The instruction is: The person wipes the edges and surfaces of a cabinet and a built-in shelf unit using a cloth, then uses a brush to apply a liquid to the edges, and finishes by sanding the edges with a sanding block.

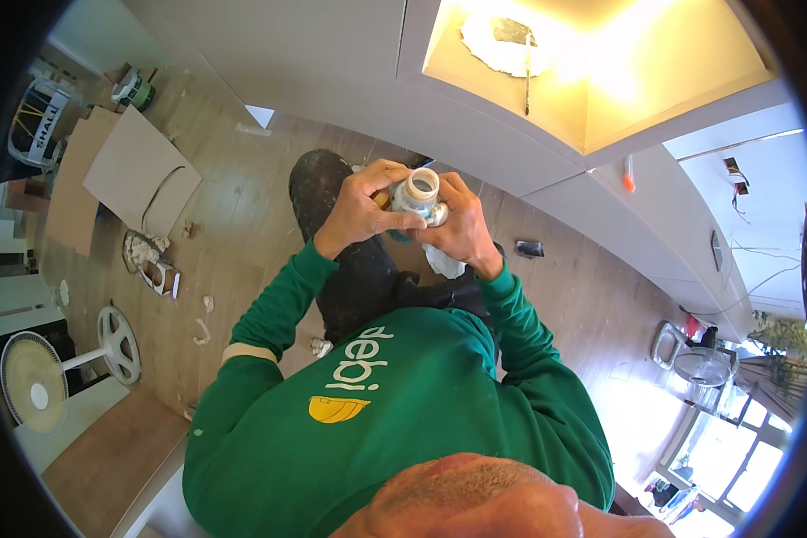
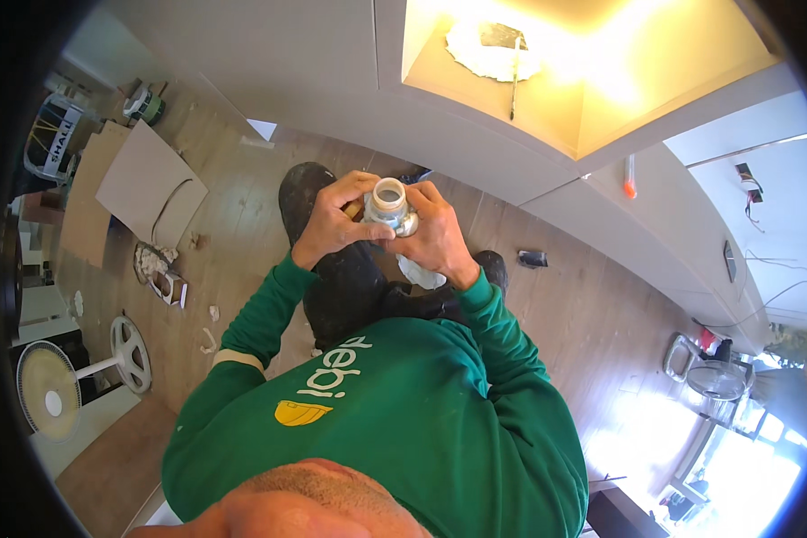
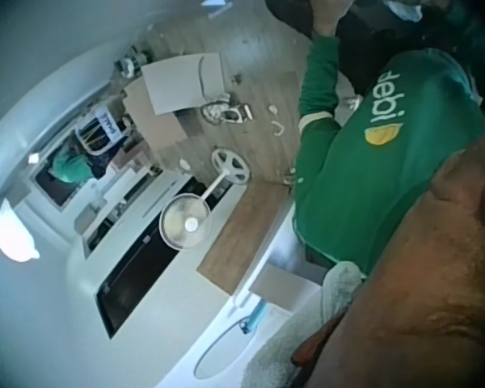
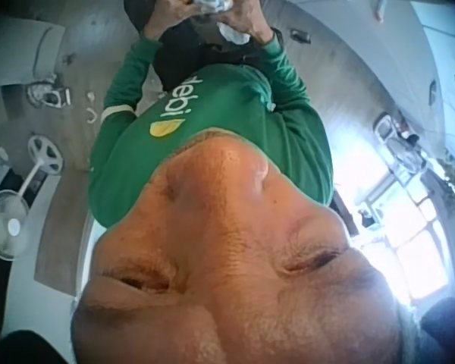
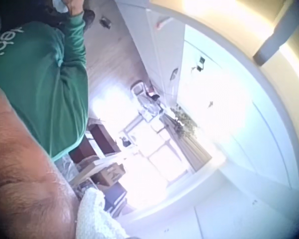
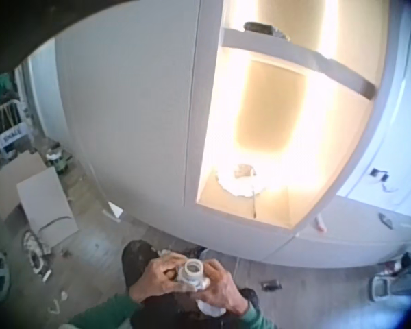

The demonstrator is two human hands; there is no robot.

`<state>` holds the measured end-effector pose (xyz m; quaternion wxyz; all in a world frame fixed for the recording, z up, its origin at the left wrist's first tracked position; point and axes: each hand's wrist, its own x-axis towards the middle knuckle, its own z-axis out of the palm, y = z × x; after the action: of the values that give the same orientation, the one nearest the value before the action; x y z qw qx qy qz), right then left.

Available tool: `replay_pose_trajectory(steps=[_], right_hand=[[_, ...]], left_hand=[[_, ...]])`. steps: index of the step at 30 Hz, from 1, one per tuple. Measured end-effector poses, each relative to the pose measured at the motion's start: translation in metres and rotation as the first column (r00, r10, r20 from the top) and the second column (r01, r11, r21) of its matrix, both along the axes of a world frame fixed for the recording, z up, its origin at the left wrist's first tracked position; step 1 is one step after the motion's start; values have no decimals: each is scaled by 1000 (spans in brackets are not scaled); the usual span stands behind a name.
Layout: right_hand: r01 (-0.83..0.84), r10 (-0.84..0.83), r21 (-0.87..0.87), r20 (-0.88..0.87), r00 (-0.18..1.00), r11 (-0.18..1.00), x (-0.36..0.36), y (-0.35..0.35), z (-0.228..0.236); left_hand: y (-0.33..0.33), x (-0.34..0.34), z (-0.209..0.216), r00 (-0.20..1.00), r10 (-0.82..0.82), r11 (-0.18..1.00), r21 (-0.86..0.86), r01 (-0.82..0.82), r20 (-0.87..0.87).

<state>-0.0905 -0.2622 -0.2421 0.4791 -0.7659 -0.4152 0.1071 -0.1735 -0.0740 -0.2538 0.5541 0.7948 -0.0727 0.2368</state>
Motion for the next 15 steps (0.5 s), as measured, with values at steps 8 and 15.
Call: replay_pose_trajectory(steps=[8, 15], right_hand=[[143, -7, 233, -501, 866, 962, 1, -4, -7], [387, -8, 349, -733, 680, 853, 11, -8, 25]], left_hand=[[17, -10, 7, 996, 91, 970, 229, -85, -16], [42, -15, 41, 995, 78, 856, 508, -100, 66]])
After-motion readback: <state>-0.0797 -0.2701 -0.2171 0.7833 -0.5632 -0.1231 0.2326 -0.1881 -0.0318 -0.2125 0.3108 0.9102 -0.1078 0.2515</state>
